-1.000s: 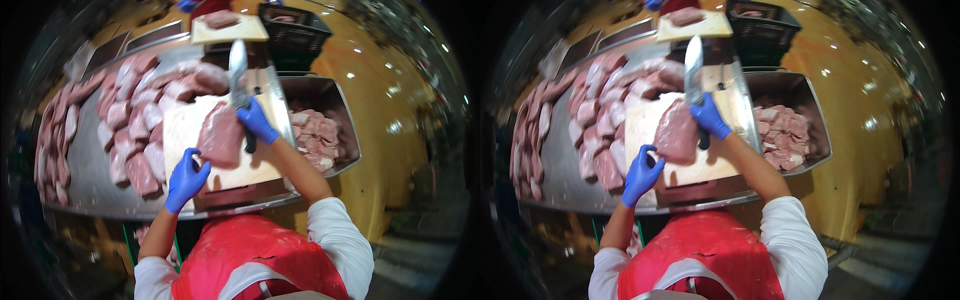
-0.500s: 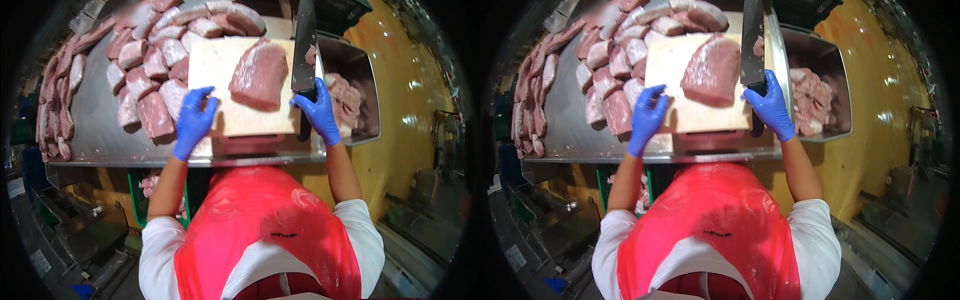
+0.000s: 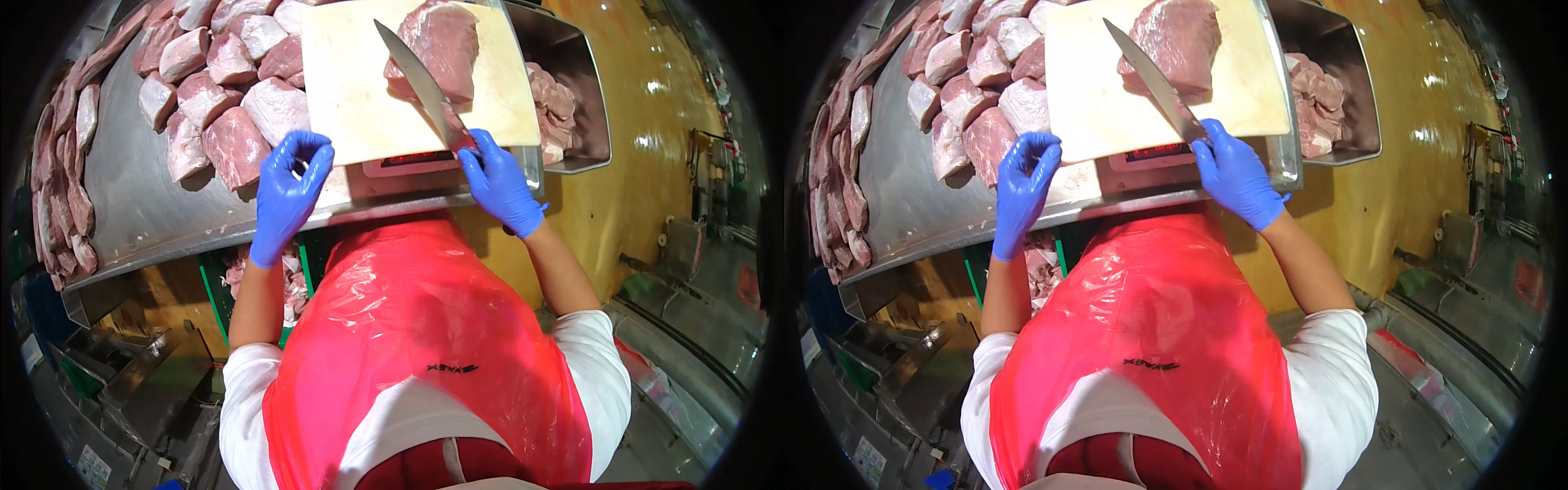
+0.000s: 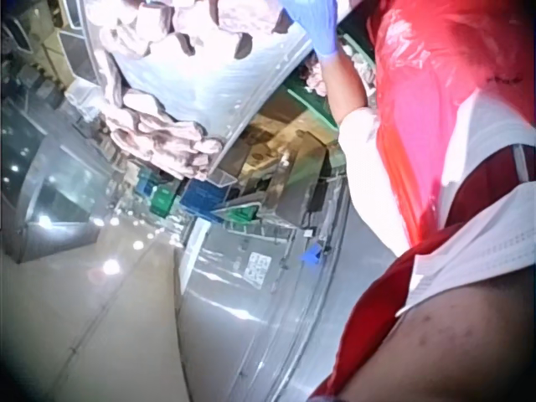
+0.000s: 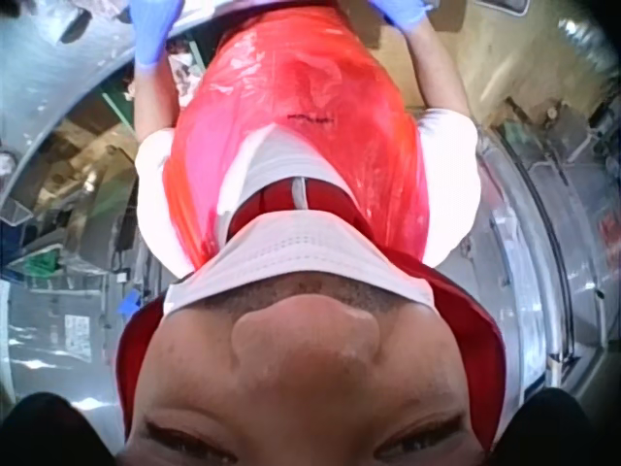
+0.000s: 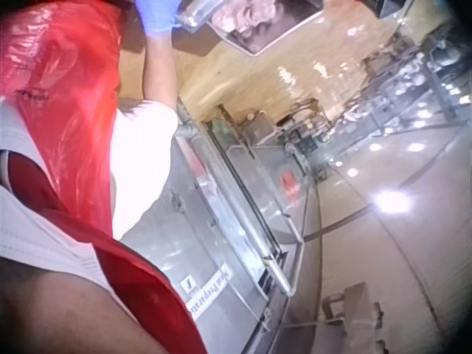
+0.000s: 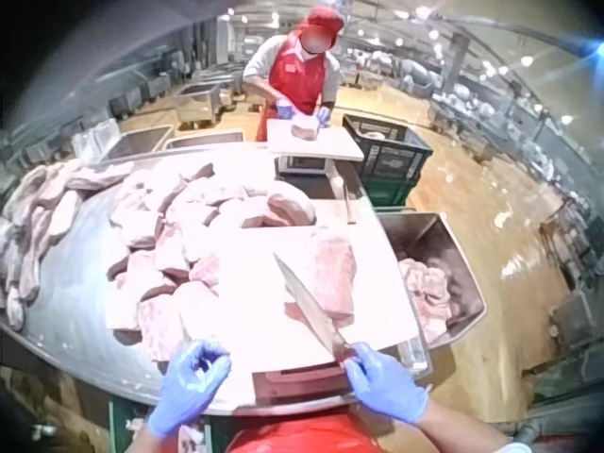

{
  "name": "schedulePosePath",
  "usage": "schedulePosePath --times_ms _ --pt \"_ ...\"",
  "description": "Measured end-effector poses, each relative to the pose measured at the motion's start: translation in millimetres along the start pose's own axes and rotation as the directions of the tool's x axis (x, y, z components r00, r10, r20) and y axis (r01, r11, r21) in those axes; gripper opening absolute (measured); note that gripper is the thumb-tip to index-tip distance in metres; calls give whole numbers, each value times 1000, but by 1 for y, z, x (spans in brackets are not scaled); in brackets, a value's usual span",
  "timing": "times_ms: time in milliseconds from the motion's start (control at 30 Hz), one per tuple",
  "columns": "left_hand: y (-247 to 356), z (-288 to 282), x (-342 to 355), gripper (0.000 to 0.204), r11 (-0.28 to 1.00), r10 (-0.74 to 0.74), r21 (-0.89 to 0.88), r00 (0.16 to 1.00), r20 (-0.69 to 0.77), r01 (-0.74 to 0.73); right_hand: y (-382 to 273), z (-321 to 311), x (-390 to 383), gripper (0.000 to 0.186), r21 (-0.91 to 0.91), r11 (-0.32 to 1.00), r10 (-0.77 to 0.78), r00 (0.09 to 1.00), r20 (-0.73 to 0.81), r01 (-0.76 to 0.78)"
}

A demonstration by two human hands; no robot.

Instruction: The person cuts large pieces of raw meat into smaller portions using a knife on a cutting board. They trim fat and place the cut pieces into a green basket. The person occasionally sharpens the knife with a honing steel.

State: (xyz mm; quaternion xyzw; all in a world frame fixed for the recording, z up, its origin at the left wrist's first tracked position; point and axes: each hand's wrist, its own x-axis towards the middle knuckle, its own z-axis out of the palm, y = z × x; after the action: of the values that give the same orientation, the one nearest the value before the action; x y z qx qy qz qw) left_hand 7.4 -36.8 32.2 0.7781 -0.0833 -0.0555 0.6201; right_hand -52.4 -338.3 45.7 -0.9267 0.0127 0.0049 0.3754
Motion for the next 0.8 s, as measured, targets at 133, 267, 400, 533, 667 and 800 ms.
schedulePosePath --times_ms 133,267,400,533,667,800 --pt "-11 17 -11 10 996 -85 23 996 4 85 -28 10 62 48 -90 990 -115 993 -29 112" --pt "-19 30 -10 8 997 -83 -4 996 -37 83 -37 -22 48 68 -217 971 -61 983 172 98" --pt "-3 46 8 13 996 -67 -68 981 -181 55 -2 -89 -38 78 -329 941 241 851 467 -86" --pt "26 91 49 30 1000 -4 8 978 -208 6 33 -123 -63 74 -186 977 -25 925 379 103" --pt "18 115 83 17 972 94 225 985 -144 -60 20 -107 -52 70 96 989 93 984 153 -109" --pt "-6 101 85 14 995 -98 -29 994 -37 97 -8 -64 -3 70 213 972 74 992 106 -95"
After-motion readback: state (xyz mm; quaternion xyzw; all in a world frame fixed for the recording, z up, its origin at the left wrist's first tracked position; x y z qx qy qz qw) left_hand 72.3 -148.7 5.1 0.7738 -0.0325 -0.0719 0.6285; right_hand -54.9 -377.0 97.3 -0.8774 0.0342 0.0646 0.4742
